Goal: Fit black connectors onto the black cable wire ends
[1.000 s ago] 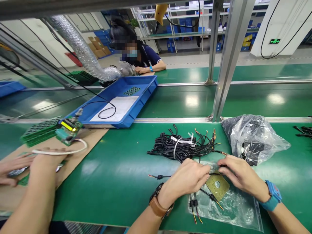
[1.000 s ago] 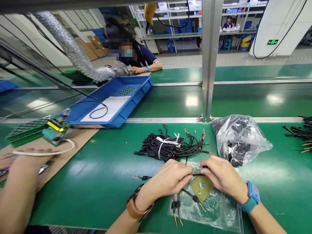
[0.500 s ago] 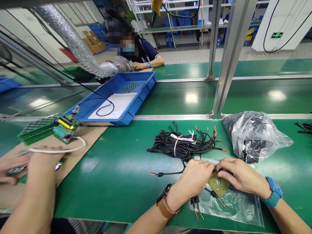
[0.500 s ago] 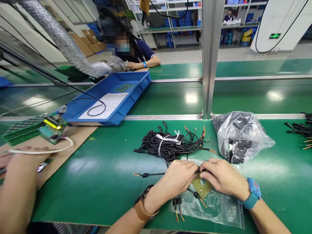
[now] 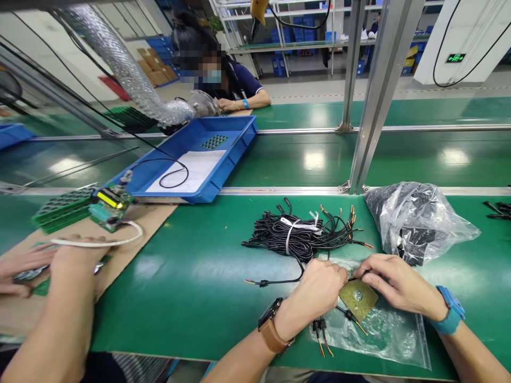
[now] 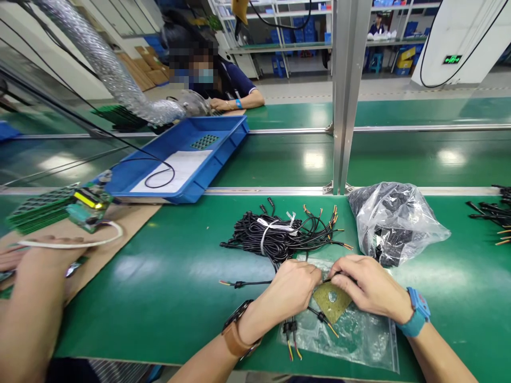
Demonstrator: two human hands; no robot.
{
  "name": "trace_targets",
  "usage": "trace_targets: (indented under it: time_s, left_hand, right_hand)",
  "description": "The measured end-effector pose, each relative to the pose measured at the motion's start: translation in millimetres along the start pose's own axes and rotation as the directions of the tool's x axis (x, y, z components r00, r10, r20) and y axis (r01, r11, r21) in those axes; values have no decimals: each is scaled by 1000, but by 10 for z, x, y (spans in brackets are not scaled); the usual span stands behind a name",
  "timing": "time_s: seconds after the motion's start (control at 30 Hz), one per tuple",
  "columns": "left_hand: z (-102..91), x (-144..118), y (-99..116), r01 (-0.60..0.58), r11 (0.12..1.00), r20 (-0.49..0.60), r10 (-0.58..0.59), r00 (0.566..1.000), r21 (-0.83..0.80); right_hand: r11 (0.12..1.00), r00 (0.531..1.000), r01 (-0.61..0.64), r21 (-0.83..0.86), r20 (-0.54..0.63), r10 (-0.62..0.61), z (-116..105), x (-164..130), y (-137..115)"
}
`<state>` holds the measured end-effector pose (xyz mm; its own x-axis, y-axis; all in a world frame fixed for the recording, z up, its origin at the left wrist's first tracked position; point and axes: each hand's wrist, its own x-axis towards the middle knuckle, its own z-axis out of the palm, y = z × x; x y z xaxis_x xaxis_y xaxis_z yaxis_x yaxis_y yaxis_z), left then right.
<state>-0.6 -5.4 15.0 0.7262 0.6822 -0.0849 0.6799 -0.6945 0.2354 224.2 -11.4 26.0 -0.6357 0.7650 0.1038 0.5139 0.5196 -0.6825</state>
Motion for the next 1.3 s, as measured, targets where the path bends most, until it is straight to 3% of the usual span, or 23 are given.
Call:
trace_targets:
  time_s: [0.1, 0.23, 0.33, 0.53, 0.7, 0.77, 0.83, 0.93, 1.0, 1.07, 1.2, 1.3]
  left_hand:
    - [27, 15, -6, 7, 1000, 4, -7, 1000, -4]
    - [61, 21, -14, 15, 1000, -24, -15, 1000, -6]
    - [60, 11, -8, 11, 1000, -61, -11, 998, -1]
    - [22, -19, 4, -12, 1000, -93, 13, 996, 17]
    - [29, -25, -3, -25, 1000, -79, 26, 997, 7]
    - [16, -25, -4, -21, 1000, -75, 21, 997, 5]
    - [-9, -29, -1, -14, 1000, -76, 14, 997, -6]
    - [-42, -40, 10, 17, 997, -86, -23, 996, -75]
    - [-48, -49, 19, 35, 984, -111, -55, 992, -175]
    - [-45, -54, 27, 33, 955, -152, -81, 985, -296]
    - [-51, -52, 38, 14, 881, -231, -140, 963, -474]
    - [-67, -42, 53, 28, 815, -223, -191, 956, -579]
  right_hand:
    - [998, 997, -8, -63, 79, 13, 34, 6, -22]
    - [999, 1000, -6, -46, 14, 7, 57, 11, -40]
    - [999, 998, -23, -41, 49, 25, 45, 8, -25]
    - [998, 990, -57, -32, -131, 53, 6, -5, 8]
    - [1000, 997, -1, -24, 72, 3, 60, 16, -41]
    - [999, 1000, -29, -15, 5, 29, 52, 9, -37]
    - [998, 987, -60, 22, -147, 63, 18, -13, -17]
    - [995, 926, -90, 47, -363, 101, -35, -48, 9]
    - [994, 887, -106, 40, -447, 113, -46, -59, 13]
    - [992, 877, -120, 32, -465, 121, -30, -57, 11]
    - [995, 923, -94, -29, -377, 76, 72, -25, 30]
    - [994, 928, -74, -75, -371, 41, 200, 1, 51]
